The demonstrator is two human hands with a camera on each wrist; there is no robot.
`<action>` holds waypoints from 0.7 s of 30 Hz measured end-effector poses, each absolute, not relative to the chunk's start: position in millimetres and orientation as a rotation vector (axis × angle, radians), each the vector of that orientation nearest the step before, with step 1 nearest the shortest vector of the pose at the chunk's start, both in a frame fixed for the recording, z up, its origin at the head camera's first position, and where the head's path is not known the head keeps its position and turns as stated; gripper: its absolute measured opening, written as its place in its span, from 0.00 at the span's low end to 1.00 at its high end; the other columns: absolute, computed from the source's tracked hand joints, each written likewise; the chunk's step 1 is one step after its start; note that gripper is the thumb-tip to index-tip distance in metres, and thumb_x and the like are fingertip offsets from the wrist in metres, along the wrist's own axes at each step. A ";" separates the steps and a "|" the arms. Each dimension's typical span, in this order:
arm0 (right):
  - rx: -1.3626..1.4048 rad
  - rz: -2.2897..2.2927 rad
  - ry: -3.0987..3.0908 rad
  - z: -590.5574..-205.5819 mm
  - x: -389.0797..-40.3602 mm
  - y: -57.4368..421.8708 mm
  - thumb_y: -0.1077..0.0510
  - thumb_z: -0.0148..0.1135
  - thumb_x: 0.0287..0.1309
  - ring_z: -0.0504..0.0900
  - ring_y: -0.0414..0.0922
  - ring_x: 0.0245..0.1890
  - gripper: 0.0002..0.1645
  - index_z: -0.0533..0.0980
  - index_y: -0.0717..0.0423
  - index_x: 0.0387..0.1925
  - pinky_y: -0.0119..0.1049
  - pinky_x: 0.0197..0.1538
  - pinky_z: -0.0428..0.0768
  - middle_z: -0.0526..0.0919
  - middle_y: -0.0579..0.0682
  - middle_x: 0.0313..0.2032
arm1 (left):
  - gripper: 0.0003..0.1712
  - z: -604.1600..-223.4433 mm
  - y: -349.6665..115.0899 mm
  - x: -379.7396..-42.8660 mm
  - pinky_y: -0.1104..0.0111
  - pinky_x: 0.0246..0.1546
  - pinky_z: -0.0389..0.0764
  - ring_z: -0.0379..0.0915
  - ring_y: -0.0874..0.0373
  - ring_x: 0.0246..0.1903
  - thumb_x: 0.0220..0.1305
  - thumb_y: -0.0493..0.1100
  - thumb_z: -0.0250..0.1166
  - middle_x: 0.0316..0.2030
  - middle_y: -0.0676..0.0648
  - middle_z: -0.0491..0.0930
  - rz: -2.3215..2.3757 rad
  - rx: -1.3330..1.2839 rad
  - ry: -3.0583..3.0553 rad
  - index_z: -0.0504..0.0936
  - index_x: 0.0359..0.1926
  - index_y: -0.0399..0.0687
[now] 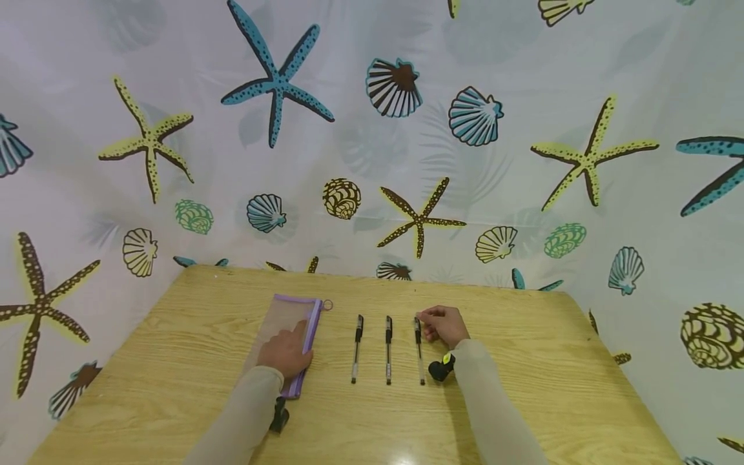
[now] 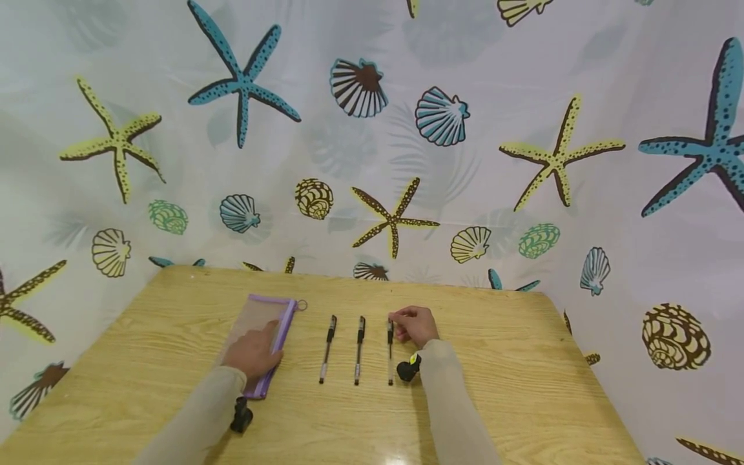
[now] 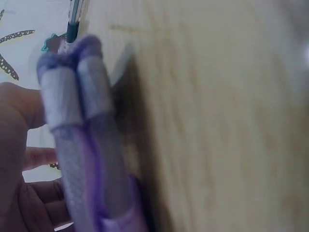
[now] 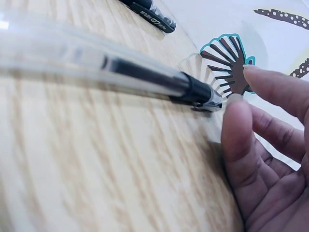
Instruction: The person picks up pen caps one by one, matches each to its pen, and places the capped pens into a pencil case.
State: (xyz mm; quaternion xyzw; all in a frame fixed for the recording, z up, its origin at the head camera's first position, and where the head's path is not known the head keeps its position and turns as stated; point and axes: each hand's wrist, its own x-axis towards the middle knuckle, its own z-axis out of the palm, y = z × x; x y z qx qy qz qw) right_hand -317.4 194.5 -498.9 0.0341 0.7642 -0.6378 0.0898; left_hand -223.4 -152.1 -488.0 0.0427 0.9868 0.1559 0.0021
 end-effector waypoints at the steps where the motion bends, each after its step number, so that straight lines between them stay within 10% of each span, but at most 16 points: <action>1: 0.100 -1.899 2.274 -498.0 -316.8 194.7 0.59 0.65 0.60 0.77 0.42 0.16 0.14 0.78 0.67 0.42 0.36 0.23 0.79 0.79 0.53 0.20 | 0.38 -488.2 -152.3 -224.1 0.47 0.31 0.77 0.78 0.39 0.35 0.59 0.50 0.62 0.39 0.32 0.79 0.509 0.136 3.090 0.63 0.67 0.40; 21: -0.046 -1.836 2.384 -473.9 -308.1 183.7 0.55 0.64 0.61 0.69 0.45 0.16 0.14 0.80 0.62 0.42 0.39 0.24 0.74 0.78 0.62 0.30 | 0.41 -492.8 -154.0 -228.8 0.47 0.37 0.77 0.78 0.39 0.36 0.60 0.47 0.64 0.41 0.31 0.79 0.705 0.126 2.998 0.58 0.68 0.36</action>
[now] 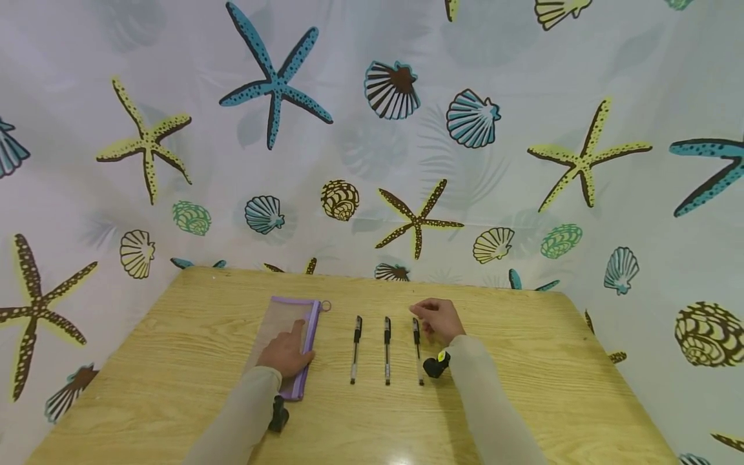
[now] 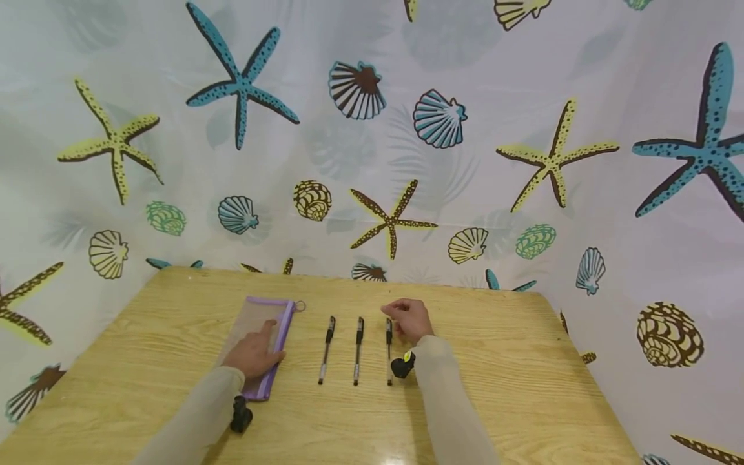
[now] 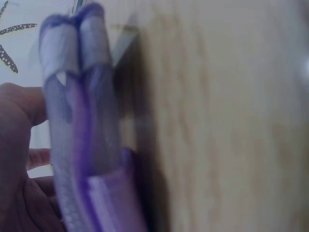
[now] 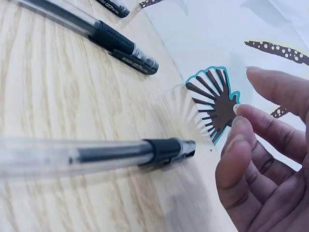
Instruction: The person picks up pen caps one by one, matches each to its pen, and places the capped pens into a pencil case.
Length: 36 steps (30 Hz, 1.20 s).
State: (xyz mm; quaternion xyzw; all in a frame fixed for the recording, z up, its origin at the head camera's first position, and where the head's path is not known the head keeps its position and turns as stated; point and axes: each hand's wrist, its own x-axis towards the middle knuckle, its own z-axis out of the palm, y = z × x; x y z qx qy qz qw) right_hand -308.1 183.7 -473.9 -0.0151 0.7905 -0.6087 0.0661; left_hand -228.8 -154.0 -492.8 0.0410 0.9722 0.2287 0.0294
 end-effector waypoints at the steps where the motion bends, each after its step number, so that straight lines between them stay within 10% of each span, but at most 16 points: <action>1: -0.051 -1.839 2.385 -472.4 -307.1 182.1 0.56 0.64 0.61 0.69 0.45 0.17 0.14 0.80 0.62 0.42 0.40 0.25 0.74 0.78 0.63 0.31 | 0.40 -493.2 -154.5 -229.2 0.47 0.38 0.77 0.78 0.38 0.37 0.60 0.46 0.63 0.42 0.30 0.78 0.713 0.139 3.000 0.58 0.67 0.35; 28: -0.116 -1.773 2.396 -467.3 -302.8 165.8 0.53 0.66 0.59 0.71 0.46 0.17 0.14 0.81 0.60 0.41 0.41 0.24 0.75 0.76 0.59 0.21 | 0.39 -496.3 -155.4 -231.7 0.47 0.43 0.76 0.77 0.38 0.41 0.59 0.44 0.61 0.45 0.29 0.77 0.746 0.149 2.965 0.57 0.68 0.35; 36: -0.144 -1.766 2.395 -464.6 -300.3 159.3 0.55 0.66 0.60 0.71 0.46 0.17 0.12 0.82 0.59 0.40 0.39 0.24 0.75 0.78 0.65 0.31 | 0.45 -495.6 -153.5 -232.2 0.48 0.41 0.76 0.77 0.40 0.41 0.53 0.44 0.62 0.46 0.29 0.76 0.716 0.141 2.945 0.55 0.70 0.37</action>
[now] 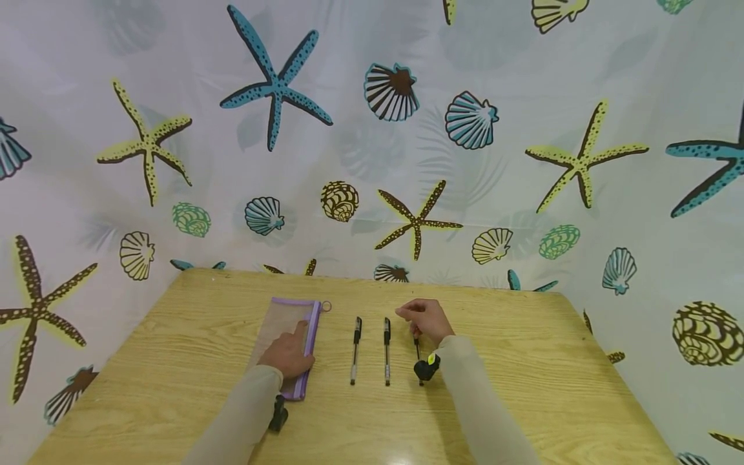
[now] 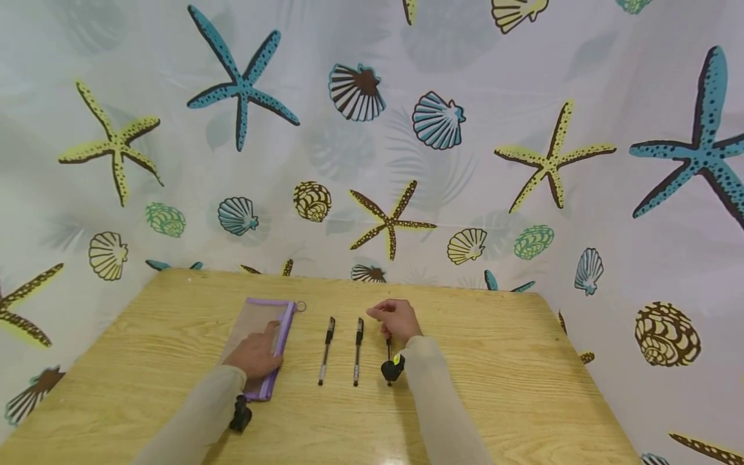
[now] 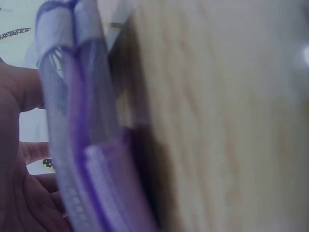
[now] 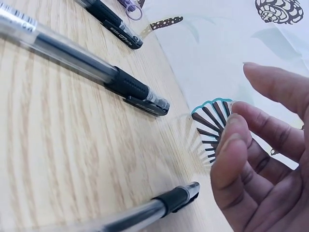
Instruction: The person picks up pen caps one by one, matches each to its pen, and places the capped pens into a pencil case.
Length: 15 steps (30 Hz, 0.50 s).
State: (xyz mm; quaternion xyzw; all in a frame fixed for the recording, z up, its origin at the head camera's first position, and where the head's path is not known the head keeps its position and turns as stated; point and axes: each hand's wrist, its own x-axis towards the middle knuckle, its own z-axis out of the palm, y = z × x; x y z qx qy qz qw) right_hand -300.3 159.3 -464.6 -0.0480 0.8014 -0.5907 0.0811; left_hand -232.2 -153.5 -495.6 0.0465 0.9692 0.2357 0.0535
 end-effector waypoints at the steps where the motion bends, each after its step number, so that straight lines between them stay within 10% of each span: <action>1: -0.150 -1.766 2.392 -462.3 -298.3 158.1 0.56 0.66 0.60 0.71 0.46 0.17 0.12 0.82 0.60 0.41 0.40 0.24 0.75 0.77 0.65 0.32 | 0.45 -495.2 -153.4 -231.9 0.47 0.42 0.76 0.76 0.40 0.42 0.53 0.44 0.62 0.47 0.29 0.76 0.714 0.147 2.947 0.55 0.70 0.37; 15: -0.213 -1.722 2.358 -454.7 -290.9 146.6 0.58 0.63 0.62 0.67 0.46 0.17 0.12 0.80 0.65 0.42 0.44 0.25 0.72 0.77 0.68 0.36 | 0.39 -490.3 -160.3 -227.9 0.51 0.34 0.75 0.73 0.48 0.30 0.53 0.39 0.59 0.35 0.34 0.78 0.789 0.289 2.998 0.59 0.67 0.36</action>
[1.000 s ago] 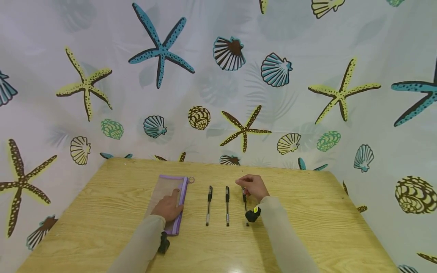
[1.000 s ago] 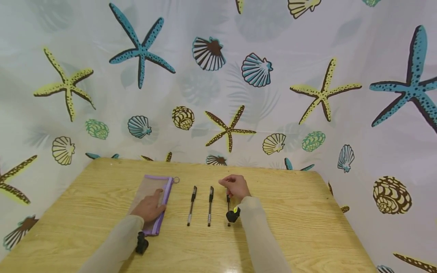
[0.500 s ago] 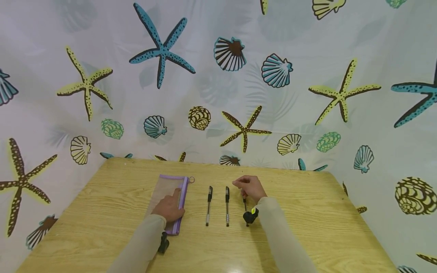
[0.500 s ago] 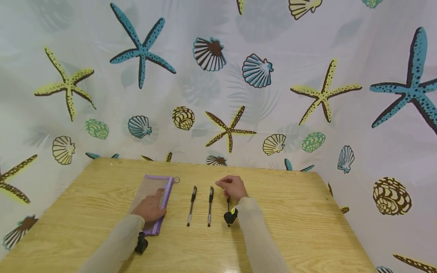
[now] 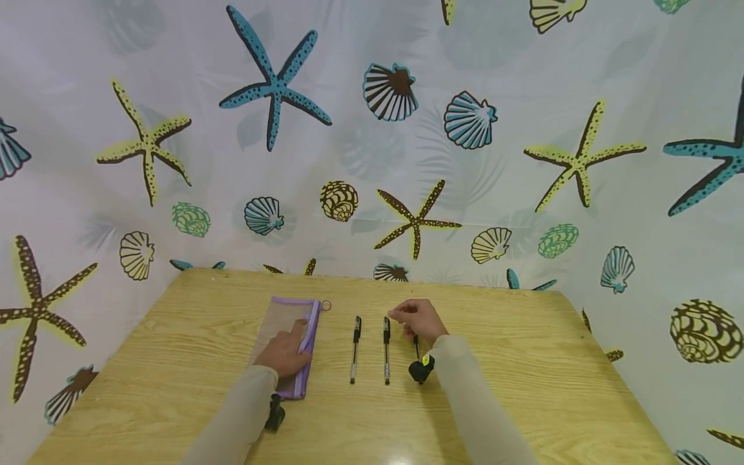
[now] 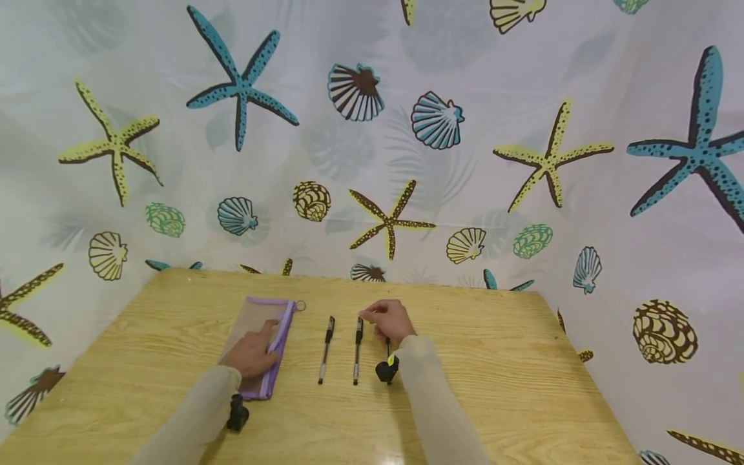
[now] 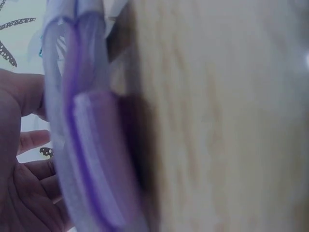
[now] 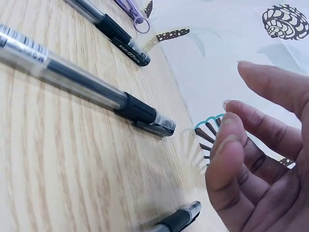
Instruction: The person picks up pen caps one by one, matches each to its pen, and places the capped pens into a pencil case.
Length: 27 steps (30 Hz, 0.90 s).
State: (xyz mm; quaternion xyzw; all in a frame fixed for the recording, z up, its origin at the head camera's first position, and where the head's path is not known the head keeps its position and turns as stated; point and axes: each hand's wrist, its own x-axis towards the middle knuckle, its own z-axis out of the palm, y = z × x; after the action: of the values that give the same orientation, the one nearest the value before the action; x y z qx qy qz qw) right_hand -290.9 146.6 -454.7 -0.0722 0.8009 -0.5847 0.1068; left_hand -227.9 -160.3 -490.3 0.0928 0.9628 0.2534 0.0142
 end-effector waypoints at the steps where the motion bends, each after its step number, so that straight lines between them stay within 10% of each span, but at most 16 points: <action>1: -0.211 -1.717 2.362 -457.6 -292.6 145.7 0.58 0.63 0.62 0.66 0.46 0.17 0.12 0.80 0.64 0.42 0.42 0.24 0.72 0.77 0.67 0.36 | 0.38 -491.5 -161.4 -228.7 0.53 0.31 0.74 0.72 0.49 0.28 0.52 0.38 0.59 0.33 0.35 0.78 0.798 0.301 3.000 0.60 0.66 0.36; 7: -0.203 -1.740 2.332 -466.6 -299.0 141.5 0.57 0.64 0.61 0.65 0.44 0.16 0.12 0.80 0.63 0.40 0.40 0.23 0.68 0.77 0.65 0.35 | 0.32 -496.2 -166.3 -231.9 0.60 0.26 0.69 0.66 0.54 0.24 0.57 0.36 0.58 0.26 0.43 0.76 0.808 0.392 2.980 0.65 0.65 0.46; 15: -0.190 -1.754 2.314 -467.1 -299.2 139.5 0.58 0.65 0.61 0.63 0.46 0.17 0.12 0.79 0.64 0.41 0.42 0.25 0.66 0.77 0.65 0.34 | 0.11 -495.5 -168.6 -231.5 0.52 0.44 0.74 0.76 0.46 0.43 0.63 0.39 0.58 0.39 0.43 0.81 0.759 0.448 3.015 0.77 0.46 0.48; 27: -0.238 -1.695 2.343 -468.5 -299.6 140.1 0.55 0.66 0.59 0.65 0.46 0.16 0.12 0.81 0.61 0.38 0.39 0.22 0.69 0.78 0.62 0.31 | 0.10 -496.8 -168.9 -233.6 0.65 0.25 0.67 0.63 0.60 0.22 0.59 0.38 0.59 0.22 0.53 0.70 0.963 0.420 2.973 0.74 0.43 0.44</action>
State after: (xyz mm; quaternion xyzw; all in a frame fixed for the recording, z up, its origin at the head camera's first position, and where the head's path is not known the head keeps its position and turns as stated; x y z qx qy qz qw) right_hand -299.6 140.1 -468.5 -0.0815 0.8018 -0.5799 0.1196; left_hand -233.6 -168.9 -496.8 0.1332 0.9429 0.3053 -0.0057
